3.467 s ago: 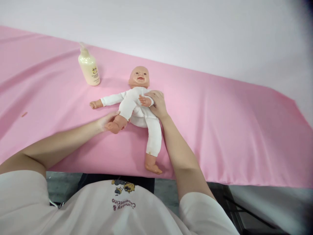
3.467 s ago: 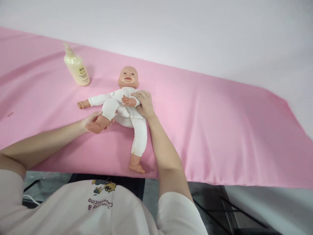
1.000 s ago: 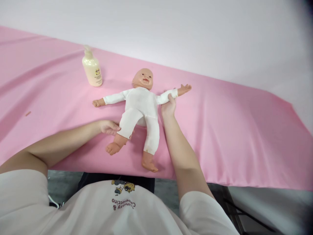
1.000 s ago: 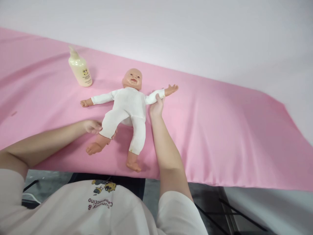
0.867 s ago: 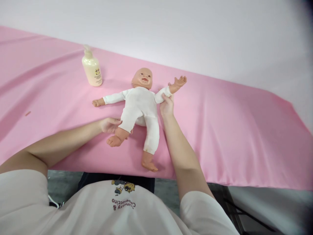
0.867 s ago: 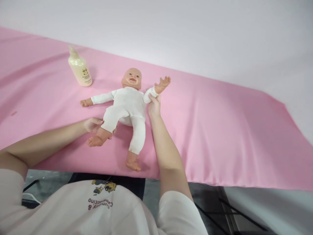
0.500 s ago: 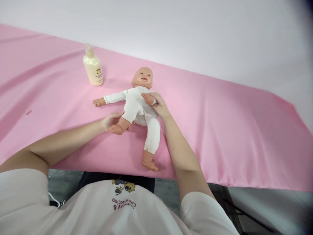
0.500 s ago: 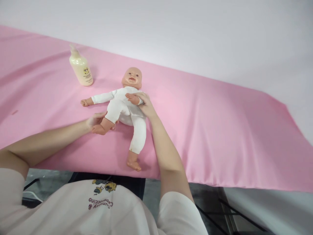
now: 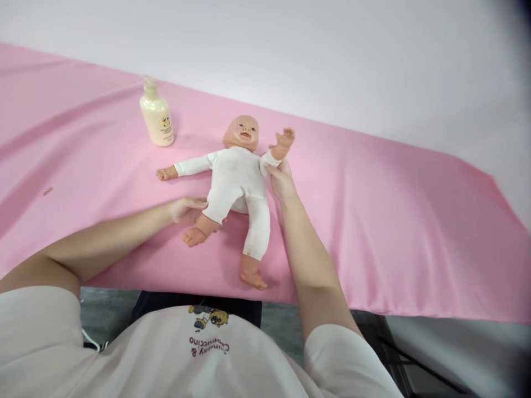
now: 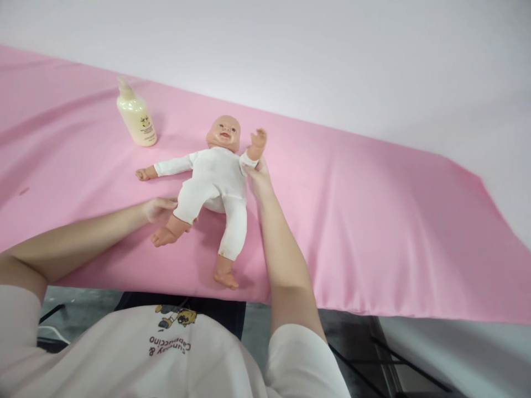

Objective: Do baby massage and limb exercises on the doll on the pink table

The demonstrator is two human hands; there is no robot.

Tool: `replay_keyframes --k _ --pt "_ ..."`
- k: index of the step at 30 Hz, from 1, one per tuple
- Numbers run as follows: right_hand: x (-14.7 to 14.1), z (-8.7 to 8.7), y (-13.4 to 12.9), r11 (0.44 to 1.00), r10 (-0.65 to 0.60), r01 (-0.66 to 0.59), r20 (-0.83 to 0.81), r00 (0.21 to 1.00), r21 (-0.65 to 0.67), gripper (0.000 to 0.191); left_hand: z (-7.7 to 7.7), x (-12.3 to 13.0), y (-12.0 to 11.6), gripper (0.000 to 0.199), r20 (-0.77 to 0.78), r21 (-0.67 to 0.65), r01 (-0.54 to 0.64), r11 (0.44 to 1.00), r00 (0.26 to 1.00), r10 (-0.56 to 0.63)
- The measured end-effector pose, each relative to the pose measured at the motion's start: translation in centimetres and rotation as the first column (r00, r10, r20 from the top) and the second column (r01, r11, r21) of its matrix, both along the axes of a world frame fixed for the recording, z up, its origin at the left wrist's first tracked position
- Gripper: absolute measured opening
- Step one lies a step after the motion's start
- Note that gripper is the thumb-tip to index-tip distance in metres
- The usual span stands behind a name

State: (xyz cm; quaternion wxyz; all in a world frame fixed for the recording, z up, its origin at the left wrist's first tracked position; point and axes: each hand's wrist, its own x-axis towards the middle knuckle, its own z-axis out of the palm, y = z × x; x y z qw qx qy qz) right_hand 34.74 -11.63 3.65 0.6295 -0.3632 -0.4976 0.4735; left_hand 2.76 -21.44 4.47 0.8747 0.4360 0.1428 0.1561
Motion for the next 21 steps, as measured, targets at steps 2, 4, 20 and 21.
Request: replay_keyframes --k 2,4,20,21 --pt "0.8 -0.3 0.4 0.999 -0.046 0.047 -0.095 0.994 0.006 0.058 0.1 0.0 -0.2 0.046 -0.020 0.014 0.040 0.999 0.999 -0.039" --pt "1.6 -0.4 0.8 0.995 -0.101 0.101 -0.191 0.976 -0.008 0.047 0.2 0.0 -0.4 0.049 -0.043 0.029 0.080 0.996 0.996 -0.079" --pt "5.6 -1.9 2.1 0.885 -0.464 0.355 -0.635 0.618 -0.301 0.010 0.8 0.4 -0.4 0.072 -0.178 0.189 0.098 0.977 0.982 -0.064" --pt "5.9 -2.1 2.2 0.881 -0.469 0.373 -0.625 0.623 -0.290 0.011 0.7 0.4 -0.4 0.075 -0.188 0.196 0.065 0.978 0.982 -0.027"
